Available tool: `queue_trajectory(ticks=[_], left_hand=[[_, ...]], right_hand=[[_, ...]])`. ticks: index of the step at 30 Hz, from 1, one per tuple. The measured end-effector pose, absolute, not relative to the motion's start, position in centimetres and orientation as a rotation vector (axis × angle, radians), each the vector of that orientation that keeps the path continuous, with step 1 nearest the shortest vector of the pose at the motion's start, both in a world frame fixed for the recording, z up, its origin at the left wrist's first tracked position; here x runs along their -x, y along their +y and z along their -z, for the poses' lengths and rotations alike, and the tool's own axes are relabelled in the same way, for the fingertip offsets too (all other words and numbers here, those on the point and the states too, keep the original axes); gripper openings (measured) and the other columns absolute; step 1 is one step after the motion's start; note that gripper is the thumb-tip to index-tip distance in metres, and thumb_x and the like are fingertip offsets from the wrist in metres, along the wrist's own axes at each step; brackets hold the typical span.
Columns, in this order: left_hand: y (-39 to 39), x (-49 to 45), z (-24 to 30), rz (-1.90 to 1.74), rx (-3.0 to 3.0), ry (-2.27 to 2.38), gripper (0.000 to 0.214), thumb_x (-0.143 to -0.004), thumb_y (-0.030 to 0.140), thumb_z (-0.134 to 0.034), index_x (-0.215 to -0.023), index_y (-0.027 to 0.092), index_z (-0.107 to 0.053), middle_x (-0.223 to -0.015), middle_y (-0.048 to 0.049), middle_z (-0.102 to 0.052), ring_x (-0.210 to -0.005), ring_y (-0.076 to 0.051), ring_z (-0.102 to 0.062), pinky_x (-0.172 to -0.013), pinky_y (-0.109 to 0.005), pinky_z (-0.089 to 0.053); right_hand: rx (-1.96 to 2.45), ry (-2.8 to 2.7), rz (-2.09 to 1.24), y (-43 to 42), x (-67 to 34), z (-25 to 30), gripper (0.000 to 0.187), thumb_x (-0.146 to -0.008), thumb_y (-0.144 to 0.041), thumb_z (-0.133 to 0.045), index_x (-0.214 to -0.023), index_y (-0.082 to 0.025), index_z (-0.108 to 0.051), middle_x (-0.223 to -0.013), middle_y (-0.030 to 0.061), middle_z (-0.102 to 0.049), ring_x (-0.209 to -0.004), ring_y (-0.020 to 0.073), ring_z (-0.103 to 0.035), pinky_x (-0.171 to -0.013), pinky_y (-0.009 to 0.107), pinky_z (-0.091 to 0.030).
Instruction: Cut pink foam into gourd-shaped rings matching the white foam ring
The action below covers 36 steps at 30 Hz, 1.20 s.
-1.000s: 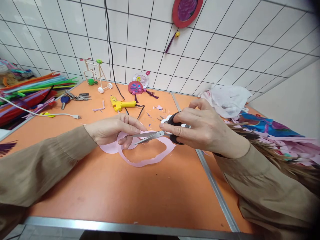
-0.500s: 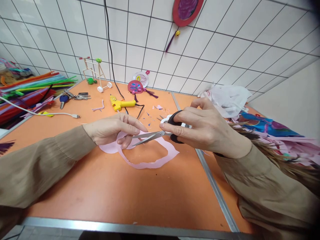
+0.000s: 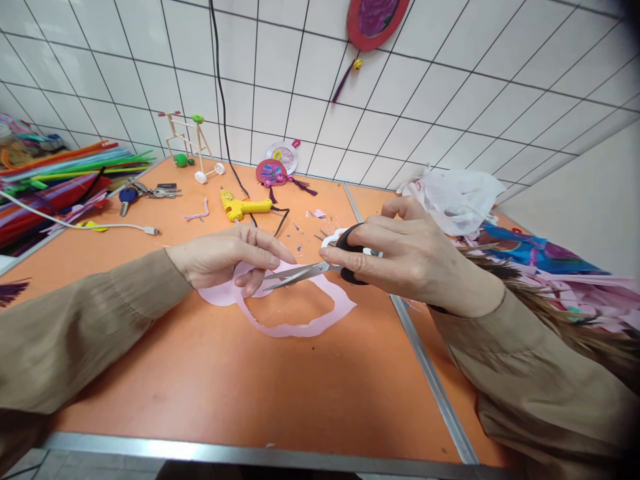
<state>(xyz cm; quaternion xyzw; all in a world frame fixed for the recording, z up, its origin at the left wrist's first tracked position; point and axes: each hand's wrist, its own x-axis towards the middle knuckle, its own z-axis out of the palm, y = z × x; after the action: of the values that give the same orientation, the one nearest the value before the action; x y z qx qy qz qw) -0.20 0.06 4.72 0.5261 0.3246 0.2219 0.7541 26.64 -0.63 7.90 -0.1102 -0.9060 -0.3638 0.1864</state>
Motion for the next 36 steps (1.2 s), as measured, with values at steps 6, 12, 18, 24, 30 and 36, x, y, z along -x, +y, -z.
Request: queue_trajectory(ticks=[6,12,18,24,30,36], left_hand=[[0.05,0.24,-4.72,-0.486,-1.157,0.710,0.014,-0.075,0.014,-0.068,-0.085,0.014,-0.078,-0.044,-0.0029,-0.062,-0.035,-0.009,-0.053,-0.039,-0.016,-0.039],[0.21,0.28,-4.56,-0.500,-1.206,0.724,0.016,-0.076,0.015,-0.067,-0.088,0.013,-0.078,-0.044,-0.0029,-0.061,-0.036,-0.008,-0.051,-0.038,-0.016,-0.035],[0.13,0.27,-4.56,-0.506,-1.222,0.713,0.017,-0.077,0.014,-0.065,-0.087,0.013,-0.078,-0.042,-0.0027,-0.060,-0.036,-0.008,-0.050,-0.037,-0.016,-0.034],[0.21,0.23,-4.60,-0.505,-1.207,0.726,0.017,-0.077,0.012,-0.064,-0.086,0.013,-0.079,-0.043,-0.0028,-0.060,-0.036,-0.008,-0.050,-0.037,-0.015,-0.035],[0.08,0.23,-4.54,-0.504,-1.172,0.718,0.017,-0.077,0.011,-0.065,-0.087,0.014,-0.079,-0.041,-0.0023,-0.059,-0.036,-0.008,-0.052,-0.040,-0.016,-0.041],[0.10,0.27,-4.63,-0.501,-1.163,0.715,0.014,-0.076,0.015,-0.069,-0.086,0.010,-0.077,-0.072,-0.0101,-0.076,-0.037,-0.005,-0.051,-0.038,-0.016,-0.040]], right_hand=[[0.335,-2.565,1.033,-0.68,-26.67,-8.01,0.016,-0.096,-0.030,-0.055,-0.111,-0.025,-0.058,-0.069,-0.0039,-0.059,-0.060,0.0106,-0.046,-0.067,0.032,-0.028],[0.362,-2.589,1.019,-0.59,-26.66,-7.91,0.015,-0.095,-0.027,-0.056,-0.110,-0.026,-0.057,-0.072,-0.0034,-0.061,-0.058,0.0107,-0.045,-0.067,0.032,-0.029],[0.400,-2.596,0.990,-0.58,-26.69,-7.66,0.013,-0.096,-0.029,-0.055,-0.108,-0.027,-0.059,-0.072,-0.0032,-0.062,-0.058,0.0112,-0.045,-0.065,0.034,-0.028],[0.399,-2.613,0.913,-0.58,-26.80,-7.64,0.013,-0.095,-0.025,-0.055,-0.105,-0.028,-0.062,-0.070,-0.0029,-0.059,-0.058,0.0118,-0.045,-0.065,0.035,-0.026],[0.499,-2.668,0.849,-0.69,-26.77,-7.65,0.014,-0.097,-0.034,-0.053,-0.103,-0.030,-0.064,-0.069,-0.0023,-0.059,-0.057,0.0123,-0.043,-0.064,0.035,-0.026],[0.564,-2.622,0.698,-0.23,-26.87,-7.84,0.014,-0.092,-0.028,-0.057,-0.100,-0.030,-0.068,-0.066,-0.0023,-0.062,-0.054,0.0123,-0.044,-0.063,0.035,-0.031]])
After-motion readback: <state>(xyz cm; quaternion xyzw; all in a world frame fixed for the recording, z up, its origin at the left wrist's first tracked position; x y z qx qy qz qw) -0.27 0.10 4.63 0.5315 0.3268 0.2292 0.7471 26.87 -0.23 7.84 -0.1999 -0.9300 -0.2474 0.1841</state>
